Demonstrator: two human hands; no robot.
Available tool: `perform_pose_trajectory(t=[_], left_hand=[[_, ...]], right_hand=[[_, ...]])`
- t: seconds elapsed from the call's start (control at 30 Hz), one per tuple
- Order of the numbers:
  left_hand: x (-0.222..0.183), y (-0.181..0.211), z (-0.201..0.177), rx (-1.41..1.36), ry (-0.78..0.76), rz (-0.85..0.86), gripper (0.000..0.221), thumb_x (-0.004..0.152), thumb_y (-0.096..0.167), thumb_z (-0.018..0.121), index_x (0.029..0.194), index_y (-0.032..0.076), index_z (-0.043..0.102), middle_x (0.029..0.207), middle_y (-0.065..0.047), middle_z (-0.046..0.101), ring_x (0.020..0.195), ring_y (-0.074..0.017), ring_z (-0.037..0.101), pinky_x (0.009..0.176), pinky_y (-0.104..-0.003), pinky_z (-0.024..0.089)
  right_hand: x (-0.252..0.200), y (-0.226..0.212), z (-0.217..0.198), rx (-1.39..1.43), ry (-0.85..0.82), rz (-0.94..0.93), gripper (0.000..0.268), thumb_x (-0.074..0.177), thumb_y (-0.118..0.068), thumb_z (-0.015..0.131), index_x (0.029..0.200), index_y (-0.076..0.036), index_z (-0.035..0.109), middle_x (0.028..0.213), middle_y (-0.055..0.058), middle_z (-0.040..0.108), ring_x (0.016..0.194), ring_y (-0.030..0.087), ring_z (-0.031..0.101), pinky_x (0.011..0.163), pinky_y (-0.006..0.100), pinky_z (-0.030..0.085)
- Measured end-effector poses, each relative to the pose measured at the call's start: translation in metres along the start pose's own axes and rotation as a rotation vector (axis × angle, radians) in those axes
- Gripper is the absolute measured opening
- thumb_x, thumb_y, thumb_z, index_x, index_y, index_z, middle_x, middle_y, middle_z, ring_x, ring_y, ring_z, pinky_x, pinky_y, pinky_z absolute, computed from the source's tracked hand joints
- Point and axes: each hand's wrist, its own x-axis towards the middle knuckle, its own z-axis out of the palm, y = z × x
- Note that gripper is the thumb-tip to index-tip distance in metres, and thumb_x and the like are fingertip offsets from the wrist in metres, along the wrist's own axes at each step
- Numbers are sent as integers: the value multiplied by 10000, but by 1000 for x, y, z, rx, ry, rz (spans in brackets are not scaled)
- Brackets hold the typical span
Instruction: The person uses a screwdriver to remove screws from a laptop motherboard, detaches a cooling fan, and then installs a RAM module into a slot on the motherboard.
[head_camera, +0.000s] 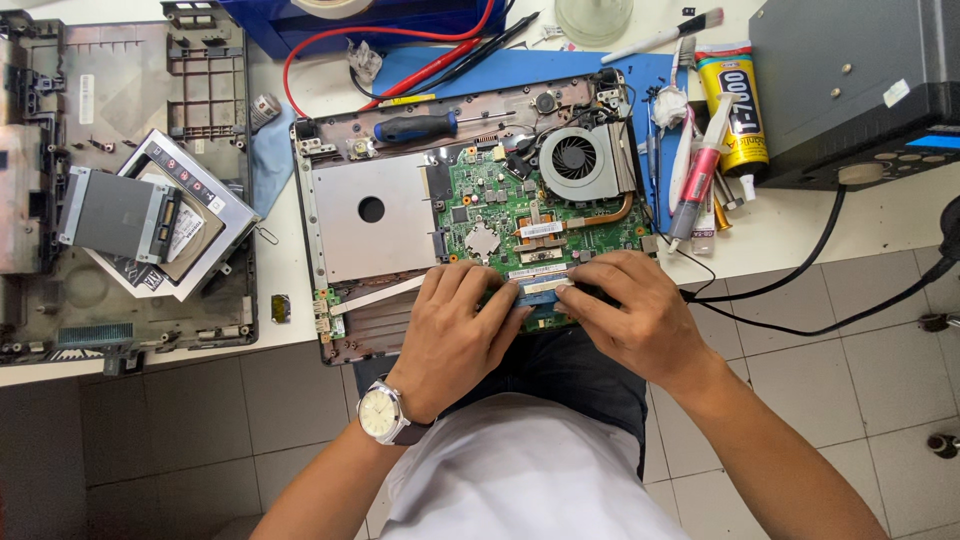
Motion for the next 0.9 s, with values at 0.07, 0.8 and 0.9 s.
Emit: perform_pose_trajectory(t=[0.07, 0.8, 0.9], left_hand=[[1, 1, 0, -5, 1, -3, 154, 931, 175, 730, 1012, 44, 729, 904, -127, 626, 954, -347, 659, 845, -445, 505], [10, 4, -6, -23, -43, -92, 156, 925, 245, 744, 1012, 118, 731, 867, -70, 620, 897, -293, 649, 823, -409, 428], [7, 5, -1, -24, -41, -143, 220, 929, 263, 738, 1077, 100, 729, 885, -70, 618, 912, -288, 655, 809, -396, 419]], right_hand=[[3, -1, -1, 35, 10, 11, 49, 938, -137, 765, 983, -118, 764, 998, 93, 707, 904, 306, 701, 771, 454, 597], [3, 3, 0, 135, 50, 141, 94, 917, -201, 794, 888, -115, 768, 915, 78, 706, 844, 319, 710, 720, 441, 555], [3, 3, 1, 150, 49, 161, 82, 905, -199, 808, 913, -125, 774, 930, 80, 700, 862, 328, 709, 733, 448, 558]])
